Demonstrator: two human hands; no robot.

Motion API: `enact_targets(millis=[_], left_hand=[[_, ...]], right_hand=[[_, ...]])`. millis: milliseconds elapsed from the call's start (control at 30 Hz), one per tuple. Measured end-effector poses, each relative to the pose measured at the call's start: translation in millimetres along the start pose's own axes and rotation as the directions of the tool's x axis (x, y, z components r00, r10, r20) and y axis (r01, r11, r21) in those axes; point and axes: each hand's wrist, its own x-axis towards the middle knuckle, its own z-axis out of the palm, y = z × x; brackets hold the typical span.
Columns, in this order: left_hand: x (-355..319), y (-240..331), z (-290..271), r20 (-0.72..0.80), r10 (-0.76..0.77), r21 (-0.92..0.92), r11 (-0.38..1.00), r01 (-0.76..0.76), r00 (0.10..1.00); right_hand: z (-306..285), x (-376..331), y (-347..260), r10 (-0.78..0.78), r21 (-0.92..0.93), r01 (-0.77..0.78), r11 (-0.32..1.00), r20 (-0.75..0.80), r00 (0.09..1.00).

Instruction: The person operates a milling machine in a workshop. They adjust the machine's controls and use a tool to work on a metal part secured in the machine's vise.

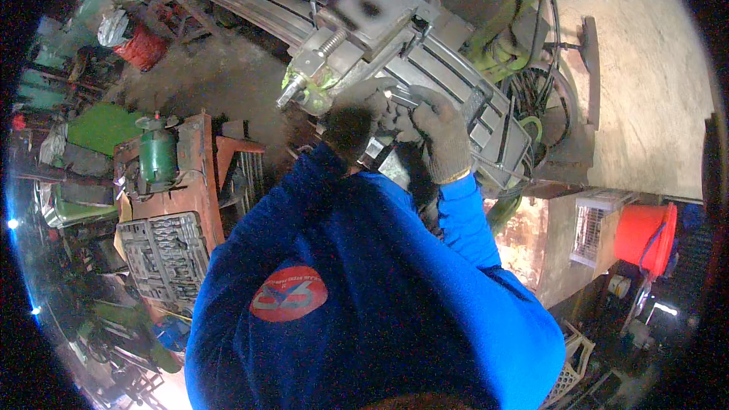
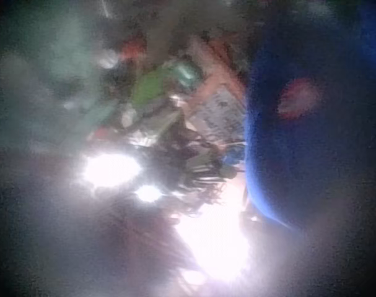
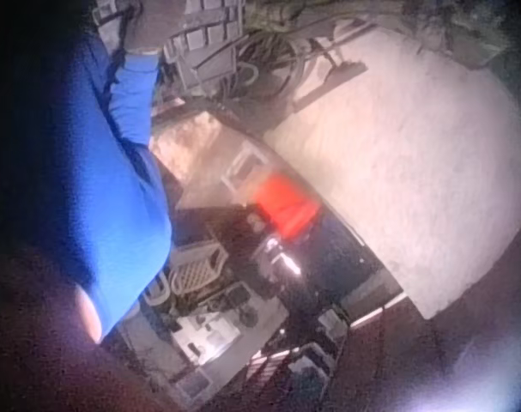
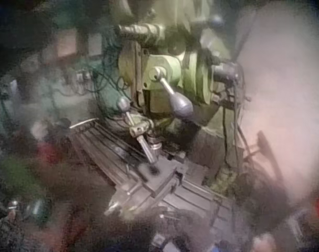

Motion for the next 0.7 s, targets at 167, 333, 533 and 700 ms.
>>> enact_targets(millis=[167,333,533,700], left_hand=[[0.7,-60.9,5.6,-0.042,0.121,0.247,0.963,-0.107,0.992],[5.8,-58.1,0.4,0.12,0.402,0.588,0.708,-0.391,0.908],[-4.1,-31.9,-7.3,0.167,-0.186,-0.15,0.966,0.211,0.968],[-6.1,-89.6,14.9,0.074,0.118,0.115,0.985,-0.126,0.99]], right_hand=[[7.9,-7.4,28.5,-0.257,-0.457,0.28,0.844,0.113,0.96],[7.5,-10.5,25.9,-0.128,-0.354,0.163,0.921,0.122,0.984],[15.2,-16.4,23.1,0.257,0.62,-0.289,0.729,0.142,0.956],[13.2,-18.7,21.7,0.388,0.834,-0.451,0.317,0.32,0.864]])
